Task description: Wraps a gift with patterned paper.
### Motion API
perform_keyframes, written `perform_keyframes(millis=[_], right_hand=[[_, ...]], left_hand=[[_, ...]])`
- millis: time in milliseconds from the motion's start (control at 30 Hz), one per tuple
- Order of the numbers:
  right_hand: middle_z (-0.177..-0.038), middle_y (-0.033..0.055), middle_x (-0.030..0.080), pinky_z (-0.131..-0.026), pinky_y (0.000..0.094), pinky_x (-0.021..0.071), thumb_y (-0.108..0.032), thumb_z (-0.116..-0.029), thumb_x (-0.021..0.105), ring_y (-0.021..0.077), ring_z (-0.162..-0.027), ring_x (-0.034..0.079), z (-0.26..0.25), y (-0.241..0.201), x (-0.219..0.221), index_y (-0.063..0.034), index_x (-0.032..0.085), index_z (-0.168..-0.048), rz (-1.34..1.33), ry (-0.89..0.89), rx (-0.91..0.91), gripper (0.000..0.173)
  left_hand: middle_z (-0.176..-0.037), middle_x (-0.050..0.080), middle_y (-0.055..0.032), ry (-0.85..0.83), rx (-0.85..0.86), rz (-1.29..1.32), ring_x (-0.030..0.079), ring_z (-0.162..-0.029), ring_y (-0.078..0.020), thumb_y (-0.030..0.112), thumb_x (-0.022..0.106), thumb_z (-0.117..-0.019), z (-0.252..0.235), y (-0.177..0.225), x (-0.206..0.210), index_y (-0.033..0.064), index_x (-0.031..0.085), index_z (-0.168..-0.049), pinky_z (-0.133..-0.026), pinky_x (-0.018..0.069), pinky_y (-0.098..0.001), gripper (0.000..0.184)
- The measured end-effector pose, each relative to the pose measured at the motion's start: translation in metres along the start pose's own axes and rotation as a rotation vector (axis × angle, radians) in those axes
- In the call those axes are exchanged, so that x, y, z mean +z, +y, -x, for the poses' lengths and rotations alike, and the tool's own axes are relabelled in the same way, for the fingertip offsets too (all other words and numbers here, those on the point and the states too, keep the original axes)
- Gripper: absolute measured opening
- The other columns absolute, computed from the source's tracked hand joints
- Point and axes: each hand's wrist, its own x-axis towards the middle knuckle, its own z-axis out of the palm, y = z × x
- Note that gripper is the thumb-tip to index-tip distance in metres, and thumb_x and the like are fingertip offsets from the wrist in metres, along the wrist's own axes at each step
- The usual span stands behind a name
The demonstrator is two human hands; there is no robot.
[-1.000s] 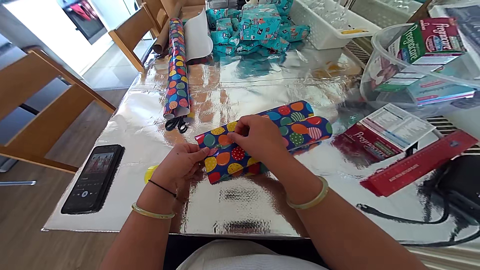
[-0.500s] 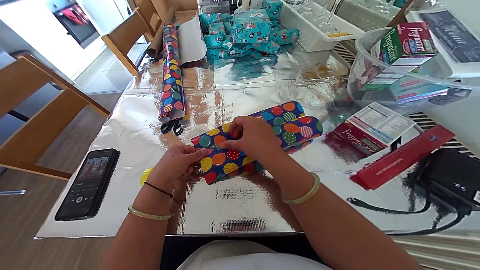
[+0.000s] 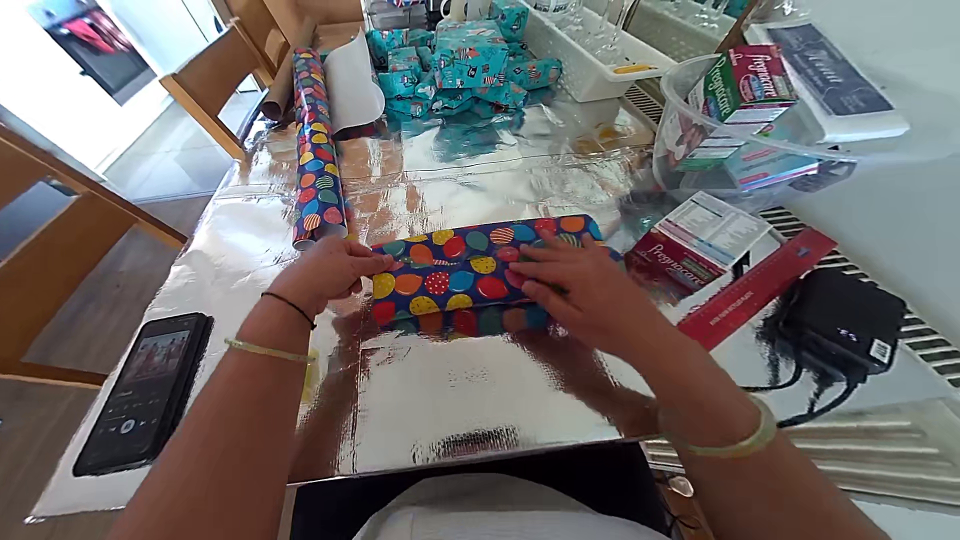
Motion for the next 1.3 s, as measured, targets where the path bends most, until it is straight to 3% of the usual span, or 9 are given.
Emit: perform_keyframes(millis=[167,300,533,700,867,1000,1133,1233,1300], right_hand=[[-0.150,0.0091,0.057,-0.116,0.0743,0.0204,-0.044,-0.1063,0.043,0.0363,-0.146,0.043,0.016,-0.013,0.009,-0.0150,0.065,-0.140,0.029,-0.015,0.043,0.049],[-0.144,0.0071,0.061,-0.117,0.0618,0.0339,-0.042,-0.1047,0.046,0.0311,-0.143,0.048,0.036,-0.019,-0.001,-0.0148,0.067,-0.135,-0.069,0.122,-0.041,0.046],[-0.116,-0.0036,0.071,-0.097,0.0282,0.0553,-0.038,-0.1036,0.054,0.0063,-0.113,0.064,0.092,-0.038,0.001,-0.0186,0.073,-0.118,-0.222,0.232,-0.065,0.030],[-0.107,-0.0076,0.071,-0.088,0.0202,0.0563,-0.030,-0.1036,0.057,0.0012,-0.102,0.065,0.107,-0.046,0.015,-0.0208,0.074,-0.112,-0.299,0.231,-0.111,0.021],[-0.103,-0.0072,0.071,-0.086,0.0158,0.0558,-0.028,-0.1015,0.060,-0.0010,-0.099,0.065,0.105,-0.041,0.010,-0.0181,0.075,-0.106,-0.281,0.305,-0.079,0.019],[-0.101,-0.0004,0.075,-0.087,0.0286,0.0590,-0.023,-0.0966,0.060,0.0084,-0.097,0.070,0.099,-0.032,0.002,-0.0124,0.078,-0.103,-0.164,0.415,0.051,0.022],[-0.115,0.0147,0.071,-0.091,0.0453,0.0585,-0.021,-0.1021,0.059,0.0238,-0.104,0.071,0.074,-0.001,-0.020,-0.0002,0.065,-0.128,-0.264,0.360,0.464,0.034],[-0.121,0.0200,0.067,-0.094,0.0511,0.0542,-0.030,-0.1056,0.056,0.0295,-0.108,0.068,0.043,0.035,-0.032,-0.0009,0.048,-0.145,-0.504,0.248,0.727,0.049],[-0.118,0.0194,0.068,-0.091,0.0493,0.0534,-0.031,-0.1050,0.058,0.0280,-0.104,0.067,0.025,0.048,-0.035,-0.0018,0.046,-0.146,-0.615,0.213,0.814,0.052]], left_hand=[[-0.094,0.072,-0.0112,0.136,0.180,-0.311,0.065,-0.079,-0.0223,0.037,0.062,-0.1028,0.005,0.004,-0.026,0.0038,0.074,-0.110,-0.074,0.0543,-0.0472,0.037],[-0.114,0.072,-0.0151,0.227,0.442,-0.566,0.070,-0.102,-0.0350,0.028,0.066,-0.1013,0.058,-0.033,-0.053,0.0065,0.071,-0.121,-0.089,0.0546,-0.0618,0.029],[-0.113,0.070,-0.0218,0.217,0.378,-0.698,0.069,-0.096,-0.0444,0.038,0.081,-0.0869,0.092,-0.109,-0.031,0.0068,0.063,-0.132,-0.080,0.0526,-0.0705,0.058],[-0.104,0.069,-0.0171,0.149,0.420,-0.656,0.069,-0.087,-0.0365,0.013,0.082,-0.0837,0.078,-0.121,-0.024,0.0098,0.074,-0.111,-0.074,0.0560,-0.0610,0.029],[-0.088,0.069,-0.0044,0.072,0.615,-0.639,0.065,-0.066,-0.0179,0.016,0.085,-0.0716,0.066,-0.123,-0.045,0.0137,0.076,-0.088,-0.056,0.0561,-0.0403,0.019],[-0.073,0.065,0.0007,0.088,0.749,-0.851,0.059,-0.054,-0.0146,0.020,0.078,-0.0639,0.075,-0.099,-0.049,0.0156,0.074,-0.076,-0.047,0.0511,-0.0396,0.013],[-0.068,0.061,0.0010,0.080,0.817,-0.909,0.058,-0.051,-0.0151,0.018,0.073,-0.0598,0.095,-0.079,-0.054,0.0147,0.071,-0.072,-0.044,0.0492,-0.0392,0.013],[-0.080,0.067,-0.0156,-0.014,0.760,-0.765,0.063,-0.064,-0.0252,0.001,0.072,-0.0685,0.129,-0.040,-0.063,-0.0022,0.071,-0.081,-0.055,0.0519,-0.0433,0.013],[-0.085,0.068,-0.0189,-0.068,0.837,-0.562,0.063,-0.070,-0.0182,0.002,0.069,-0.0705,0.143,-0.020,-0.063,-0.0093,0.067,-0.082,-0.060,0.0511,-0.0307,0.016]])
